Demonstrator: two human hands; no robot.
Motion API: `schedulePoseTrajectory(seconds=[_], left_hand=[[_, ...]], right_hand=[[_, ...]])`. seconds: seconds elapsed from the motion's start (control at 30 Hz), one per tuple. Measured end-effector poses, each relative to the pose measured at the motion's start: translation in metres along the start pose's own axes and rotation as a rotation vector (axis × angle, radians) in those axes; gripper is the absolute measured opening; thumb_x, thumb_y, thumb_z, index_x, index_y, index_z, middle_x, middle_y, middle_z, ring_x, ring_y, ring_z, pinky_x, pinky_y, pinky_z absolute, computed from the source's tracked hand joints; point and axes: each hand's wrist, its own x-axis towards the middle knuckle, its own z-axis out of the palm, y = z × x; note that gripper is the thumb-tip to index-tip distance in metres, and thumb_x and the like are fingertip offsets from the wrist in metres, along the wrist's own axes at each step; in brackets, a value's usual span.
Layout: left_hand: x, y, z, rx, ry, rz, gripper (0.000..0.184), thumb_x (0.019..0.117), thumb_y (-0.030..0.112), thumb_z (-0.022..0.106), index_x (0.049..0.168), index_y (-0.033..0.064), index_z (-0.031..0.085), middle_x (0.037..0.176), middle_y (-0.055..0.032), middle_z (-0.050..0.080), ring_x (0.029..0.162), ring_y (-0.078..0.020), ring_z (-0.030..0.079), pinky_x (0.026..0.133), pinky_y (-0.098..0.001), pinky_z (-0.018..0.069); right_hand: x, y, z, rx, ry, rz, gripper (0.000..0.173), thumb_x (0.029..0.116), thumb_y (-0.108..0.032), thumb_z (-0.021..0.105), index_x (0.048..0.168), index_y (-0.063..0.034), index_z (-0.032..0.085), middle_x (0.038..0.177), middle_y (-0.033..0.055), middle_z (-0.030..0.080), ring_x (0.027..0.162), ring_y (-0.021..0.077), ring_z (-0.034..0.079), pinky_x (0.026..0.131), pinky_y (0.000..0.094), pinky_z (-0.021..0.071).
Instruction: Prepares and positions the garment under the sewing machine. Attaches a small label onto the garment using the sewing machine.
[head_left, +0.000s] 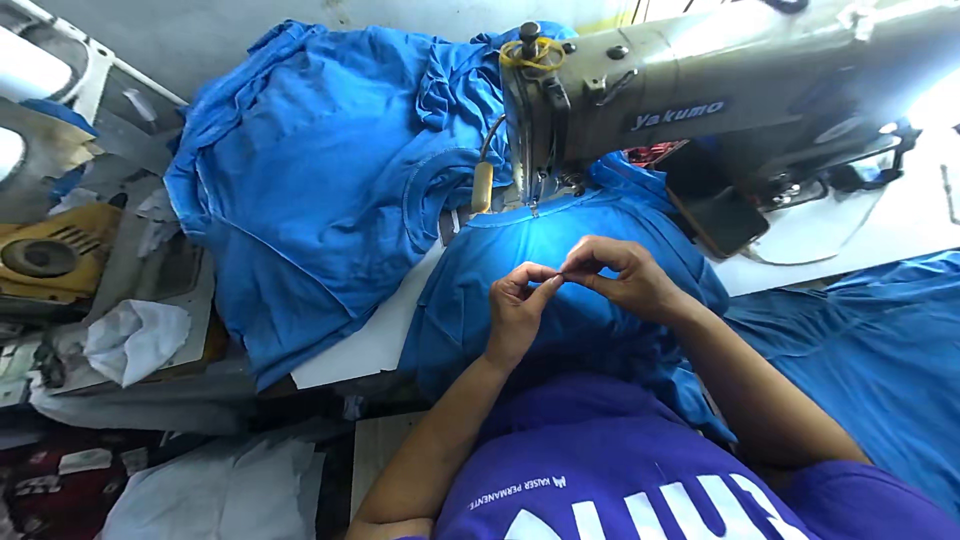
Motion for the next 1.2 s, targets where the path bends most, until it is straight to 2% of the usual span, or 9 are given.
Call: schedulePoseTrajectory(seconds=[0.23, 0.43, 0.73, 0.83, 0.97, 1.03, 1.13, 1.2], left_hand=[[-0.001, -0.002, -0.002, 0.033, 0.038, 0.032, 0.007, 0.0902, -0.006, 0.068, 0.09, 0.0004, 0.072, 0.084, 0.0001, 0.071, 0.073, -0.0035, 0.066, 0.07, -0.0203, 0.058], [0.0, 0.0, -0.005, 0.062, 0.058, -0.007, 0.008, 0.0913, -0.006, 0.066, 0.09, 0.0002, 0.072, 0.082, 0.0003, 0.073, 0.074, -0.0023, 0.067, 0.071, -0.0193, 0.0573], [0.0, -0.001, -0.012, 0.167, 0.08, -0.042, 0.005, 0.0932, -0.002, 0.066, 0.091, 0.0001, 0.07, 0.081, -0.0001, 0.071, 0.072, -0.0019, 0.066, 0.07, -0.0192, 0.0567], [0.002, 0.001, -0.015, 0.195, 0.08, -0.086, 0.004, 0.0942, -0.001, 0.066, 0.092, -0.0003, 0.069, 0.082, -0.0008, 0.071, 0.073, -0.003, 0.067, 0.07, -0.0209, 0.0574], [0.002, 0.0, -0.014, 0.167, 0.088, -0.117, 0.004, 0.0964, 0.0, 0.064, 0.095, -0.0006, 0.068, 0.081, -0.0008, 0.069, 0.07, -0.003, 0.066, 0.067, -0.0195, 0.0566], [0.001, 0.003, -0.012, 0.078, 0.098, -0.191, 0.008, 0.0998, 0.001, 0.06, 0.097, -0.0007, 0.068, 0.079, -0.0013, 0.07, 0.068, -0.0046, 0.067, 0.062, -0.0203, 0.0571], [-0.001, 0.014, -0.016, 0.051, -0.031, -0.359, 0.022, 0.1071, 0.008, 0.049, 0.106, -0.0029, 0.068, 0.085, -0.0042, 0.073, 0.073, -0.0084, 0.071, 0.061, -0.0241, 0.0589], [-0.002, 0.021, -0.022, 0.272, -0.179, -0.342, 0.03, 0.1094, 0.011, 0.043, 0.116, -0.0033, 0.068, 0.095, -0.0065, 0.074, 0.079, -0.009, 0.071, 0.067, -0.0256, 0.0589]], right_hand=[[0.009, -0.006, -0.003, -0.003, -0.076, 0.179, 0.007, 0.0956, -0.006, 0.067, 0.101, -0.0027, 0.07, 0.092, 0.0009, 0.069, 0.08, 0.0019, 0.066, 0.073, 0.0168, 0.0571], [0.014, -0.005, 0.001, -0.028, -0.094, 0.186, 0.007, 0.0954, -0.004, 0.067, 0.101, -0.0015, 0.07, 0.094, 0.0025, 0.068, 0.082, 0.0021, 0.067, 0.076, 0.0175, 0.0587], [0.023, 0.002, 0.008, -0.12, -0.128, 0.194, 0.006, 0.0959, -0.007, 0.067, 0.099, -0.0035, 0.071, 0.093, 0.0025, 0.067, 0.078, 0.002, 0.065, 0.072, 0.0164, 0.0556], [0.028, 0.001, 0.009, -0.1, -0.148, 0.25, 0.005, 0.0963, -0.007, 0.067, 0.099, -0.0041, 0.071, 0.091, 0.0019, 0.068, 0.076, 0.0017, 0.065, 0.07, 0.0164, 0.0552], [0.036, -0.001, 0.009, -0.055, -0.206, 0.343, 0.003, 0.0979, -0.006, 0.066, 0.097, -0.0043, 0.069, 0.084, 0.0009, 0.069, 0.072, 0.0013, 0.063, 0.067, 0.0163, 0.0527], [0.04, 0.0, 0.008, -0.034, -0.217, 0.372, 0.004, 0.0983, -0.005, 0.065, 0.096, -0.0039, 0.068, 0.082, 0.0001, 0.068, 0.071, 0.0, 0.062, 0.067, 0.0157, 0.0517], [0.048, 0.003, 0.001, -0.026, -0.215, 0.431, 0.005, 0.0977, -0.005, 0.065, 0.096, -0.0017, 0.069, 0.081, 0.0006, 0.067, 0.071, -0.0005, 0.06, 0.068, 0.0166, 0.0497], [0.053, 0.004, -0.006, -0.022, -0.244, 0.481, 0.004, 0.0969, -0.003, 0.066, 0.095, -0.0004, 0.069, 0.081, 0.0015, 0.067, 0.07, 0.0007, 0.06, 0.068, 0.0176, 0.0511]])
